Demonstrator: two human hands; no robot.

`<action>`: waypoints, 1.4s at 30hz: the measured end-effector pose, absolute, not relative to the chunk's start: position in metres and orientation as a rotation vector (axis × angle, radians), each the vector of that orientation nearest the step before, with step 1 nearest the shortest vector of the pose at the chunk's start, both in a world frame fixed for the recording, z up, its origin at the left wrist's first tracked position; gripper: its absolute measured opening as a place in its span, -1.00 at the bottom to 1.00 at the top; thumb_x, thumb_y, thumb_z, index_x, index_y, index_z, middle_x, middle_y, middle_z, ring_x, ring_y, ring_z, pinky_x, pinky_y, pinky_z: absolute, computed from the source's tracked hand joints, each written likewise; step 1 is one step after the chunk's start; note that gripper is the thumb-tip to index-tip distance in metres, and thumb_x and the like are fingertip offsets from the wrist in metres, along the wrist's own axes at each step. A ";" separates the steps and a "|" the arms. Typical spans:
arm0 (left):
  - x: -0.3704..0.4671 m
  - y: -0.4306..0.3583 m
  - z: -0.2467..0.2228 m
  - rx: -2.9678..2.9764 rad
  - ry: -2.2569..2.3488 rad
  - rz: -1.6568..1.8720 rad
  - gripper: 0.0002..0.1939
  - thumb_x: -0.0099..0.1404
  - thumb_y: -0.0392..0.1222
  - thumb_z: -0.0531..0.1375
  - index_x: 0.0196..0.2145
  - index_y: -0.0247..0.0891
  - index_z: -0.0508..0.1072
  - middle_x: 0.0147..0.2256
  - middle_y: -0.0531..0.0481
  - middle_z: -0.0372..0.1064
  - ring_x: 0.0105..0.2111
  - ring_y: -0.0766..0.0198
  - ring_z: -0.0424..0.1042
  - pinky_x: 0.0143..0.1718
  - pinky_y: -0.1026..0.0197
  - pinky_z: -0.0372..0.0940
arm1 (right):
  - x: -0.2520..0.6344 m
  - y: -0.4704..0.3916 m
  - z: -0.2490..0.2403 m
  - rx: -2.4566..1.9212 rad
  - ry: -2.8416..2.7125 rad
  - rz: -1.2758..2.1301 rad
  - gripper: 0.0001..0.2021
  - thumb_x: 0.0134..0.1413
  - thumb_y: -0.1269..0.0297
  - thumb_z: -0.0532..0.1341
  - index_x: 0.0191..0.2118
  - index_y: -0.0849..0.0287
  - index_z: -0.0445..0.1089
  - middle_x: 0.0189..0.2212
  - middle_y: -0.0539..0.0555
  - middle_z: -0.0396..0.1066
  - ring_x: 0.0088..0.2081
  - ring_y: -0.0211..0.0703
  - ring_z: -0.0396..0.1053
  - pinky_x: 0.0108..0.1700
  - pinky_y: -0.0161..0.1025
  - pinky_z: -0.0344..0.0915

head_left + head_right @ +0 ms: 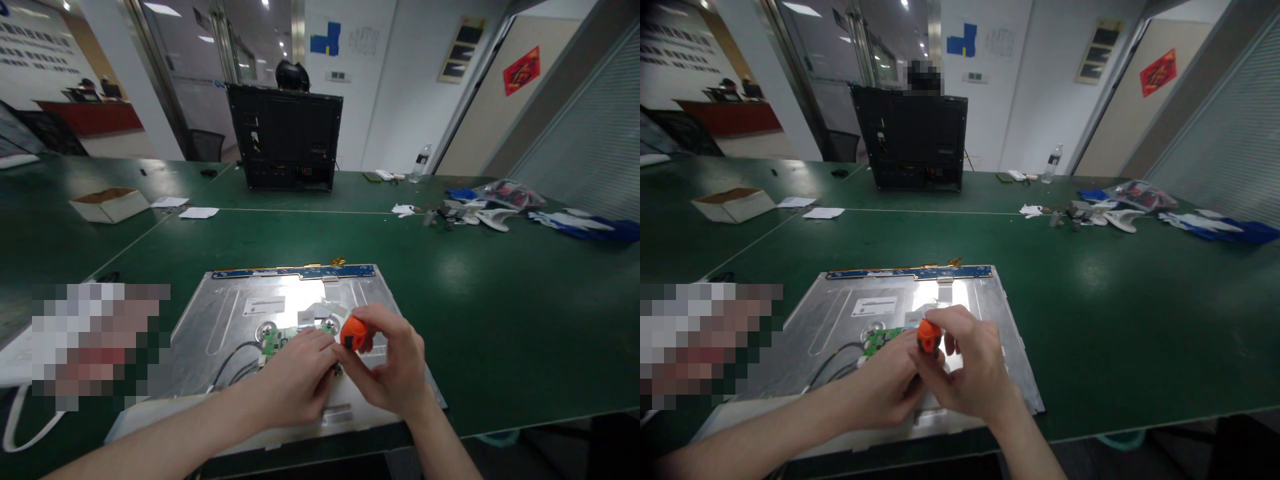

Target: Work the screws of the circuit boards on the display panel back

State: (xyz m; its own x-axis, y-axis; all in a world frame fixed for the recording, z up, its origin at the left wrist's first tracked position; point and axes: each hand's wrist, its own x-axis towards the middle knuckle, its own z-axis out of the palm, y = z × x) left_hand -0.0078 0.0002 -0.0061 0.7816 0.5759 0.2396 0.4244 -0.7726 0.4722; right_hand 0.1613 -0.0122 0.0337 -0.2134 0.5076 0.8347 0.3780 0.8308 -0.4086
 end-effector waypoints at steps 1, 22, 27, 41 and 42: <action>-0.008 0.000 -0.007 2.578 0.750 0.539 -0.79 0.13 -0.39 0.06 -0.25 -0.29 0.33 -0.25 -0.14 0.38 -0.24 0.09 0.35 -0.21 0.03 0.31 | 0.161 -0.012 0.033 -0.668 -1.831 0.137 -0.58 0.06 0.43 0.26 0.04 0.15 0.20 -0.35 -0.01 0.42 -0.54 -0.32 0.25 -0.58 -0.32 0.23; -0.008 -0.001 -0.006 2.579 0.784 0.564 -0.85 0.16 -0.38 0.06 -0.28 -0.25 0.28 -0.29 -0.09 0.37 -0.27 0.11 0.34 -0.22 0.05 0.29 | 0.163 -0.012 0.035 -0.644 -1.814 0.028 -0.54 0.03 0.39 0.30 0.06 0.13 0.23 -0.25 0.09 0.40 -0.26 -0.15 0.41 -0.34 -0.21 0.42; -0.009 -0.002 -0.007 2.599 0.789 0.490 -0.88 0.19 -0.37 0.05 -0.29 -0.26 0.28 -0.29 -0.11 0.37 -0.28 0.10 0.34 -0.21 0.03 0.28 | 0.163 -0.013 0.035 -0.684 -1.745 0.012 -0.53 -0.01 0.54 0.28 0.04 0.11 0.27 -0.19 0.10 0.34 -0.25 -0.18 0.38 -0.36 -0.24 0.41; -0.007 -0.001 -0.001 2.549 0.770 0.519 -0.88 0.16 -0.37 0.06 -0.31 -0.27 0.31 -0.25 -0.13 0.39 -0.24 0.08 0.36 -0.17 0.01 0.29 | 0.164 -0.021 0.039 -0.691 -1.818 0.181 -0.54 0.02 0.51 0.19 0.09 0.17 0.28 -0.11 0.19 0.46 -0.11 -0.05 0.46 -0.33 -0.19 0.47; -0.007 -0.001 -0.001 2.554 0.772 0.522 -0.89 0.17 -0.37 0.06 -0.32 -0.26 0.30 -0.26 -0.12 0.39 -0.25 0.09 0.35 -0.18 0.02 0.29 | 0.164 -0.020 0.038 -0.681 -1.823 0.172 -0.54 0.02 0.51 0.20 0.09 0.18 0.27 -0.11 0.19 0.46 -0.10 -0.04 0.46 -0.28 -0.17 0.48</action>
State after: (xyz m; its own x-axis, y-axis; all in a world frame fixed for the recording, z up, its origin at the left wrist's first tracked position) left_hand -0.0068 -0.0012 -0.0008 0.7754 0.5888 0.2281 0.4314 -0.7577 0.4896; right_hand 0.1637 -0.0204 0.0383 -0.2069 0.5286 0.8233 0.3650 0.8225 -0.4363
